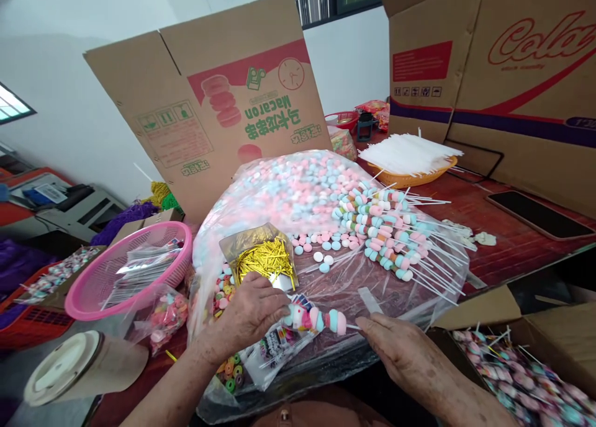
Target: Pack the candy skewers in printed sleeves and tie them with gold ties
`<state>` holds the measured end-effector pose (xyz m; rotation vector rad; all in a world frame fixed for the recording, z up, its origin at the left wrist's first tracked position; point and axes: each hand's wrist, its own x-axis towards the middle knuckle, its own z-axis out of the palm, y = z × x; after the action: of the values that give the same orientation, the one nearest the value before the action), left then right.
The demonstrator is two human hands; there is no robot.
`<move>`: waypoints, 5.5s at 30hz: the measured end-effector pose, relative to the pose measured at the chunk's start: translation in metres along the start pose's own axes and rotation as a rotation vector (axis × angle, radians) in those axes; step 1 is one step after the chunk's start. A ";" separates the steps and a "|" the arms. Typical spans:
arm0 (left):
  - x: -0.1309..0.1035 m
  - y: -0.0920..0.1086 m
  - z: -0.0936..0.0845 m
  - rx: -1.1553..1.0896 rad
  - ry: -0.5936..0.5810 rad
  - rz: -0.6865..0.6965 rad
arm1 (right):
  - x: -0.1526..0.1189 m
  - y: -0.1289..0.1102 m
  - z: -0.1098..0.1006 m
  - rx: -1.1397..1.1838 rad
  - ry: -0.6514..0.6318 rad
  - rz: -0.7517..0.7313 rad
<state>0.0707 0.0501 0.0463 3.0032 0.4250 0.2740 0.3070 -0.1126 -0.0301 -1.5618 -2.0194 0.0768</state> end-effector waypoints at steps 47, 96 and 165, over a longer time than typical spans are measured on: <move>0.012 0.027 0.041 -2.096 0.810 -0.916 | 0.050 -0.078 0.057 0.880 -0.249 0.448; 0.008 -0.001 0.028 -2.237 1.027 -1.234 | 0.066 -0.076 0.067 0.189 -0.253 0.205; -0.002 0.015 0.038 -2.247 0.967 -1.178 | 0.068 -0.098 0.071 0.967 -0.295 0.520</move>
<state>0.0797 0.0324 0.0109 0.1700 0.8405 0.9756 0.1783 -0.0605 -0.0245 -1.3743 -1.3180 1.3252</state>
